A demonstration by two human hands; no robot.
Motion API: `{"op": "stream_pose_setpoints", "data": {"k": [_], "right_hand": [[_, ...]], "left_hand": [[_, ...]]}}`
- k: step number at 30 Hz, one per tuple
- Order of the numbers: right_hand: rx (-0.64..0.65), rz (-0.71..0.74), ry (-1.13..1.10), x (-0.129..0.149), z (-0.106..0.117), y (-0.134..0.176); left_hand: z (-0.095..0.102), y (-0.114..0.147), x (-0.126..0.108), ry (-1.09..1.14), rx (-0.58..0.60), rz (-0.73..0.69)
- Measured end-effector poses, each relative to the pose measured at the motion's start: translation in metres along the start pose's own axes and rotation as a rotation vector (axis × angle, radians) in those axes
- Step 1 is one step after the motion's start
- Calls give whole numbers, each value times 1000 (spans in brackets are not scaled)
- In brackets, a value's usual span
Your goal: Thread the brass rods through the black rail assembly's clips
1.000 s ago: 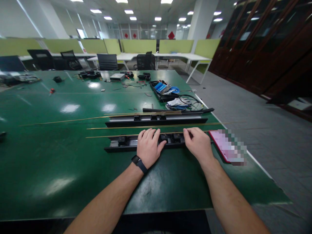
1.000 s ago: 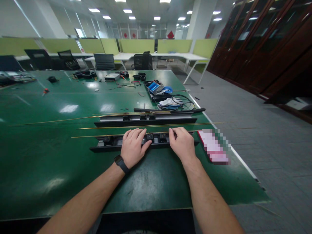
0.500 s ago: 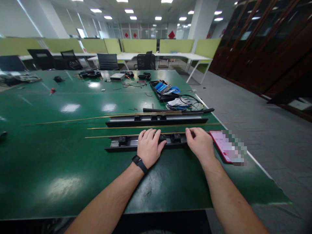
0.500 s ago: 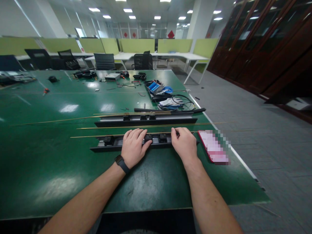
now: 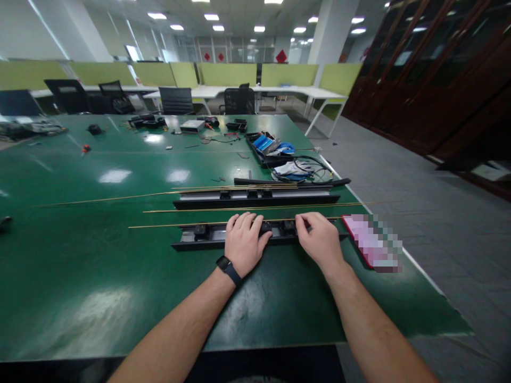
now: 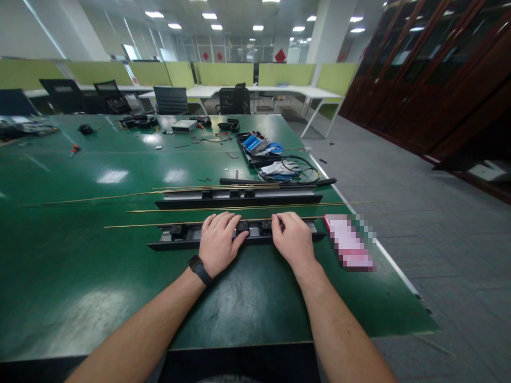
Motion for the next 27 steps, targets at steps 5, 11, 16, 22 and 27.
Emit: {"op": "stream_pose_setpoints", "data": {"k": [5,11,16,22,27], "right_hand": [[-54,-45,34,-7,6,-1],[-17,-99,135,-15,7,-1],[-4,-37,46,-1,0,-1],[-32,28,-27,5,-3,-1],[-70,-33,63,-7,1,-1]], "left_hand": [[0,0,1,2,8,2],[-1,-1,2,0,7,-2],[0,-1,1,6,11,2],[0,-2,2,0,7,0],[0,-1,2,7,4,-3]]}}
Point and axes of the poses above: each hand's wrist, its own y-axis away from the middle knuckle, its own z-axis out of the back of the hand, x = y × z, the point moved 3 cm from there along -y, towards the middle knuckle, and after that the axes turned 12 degrees about z, right-handed, at the moved point
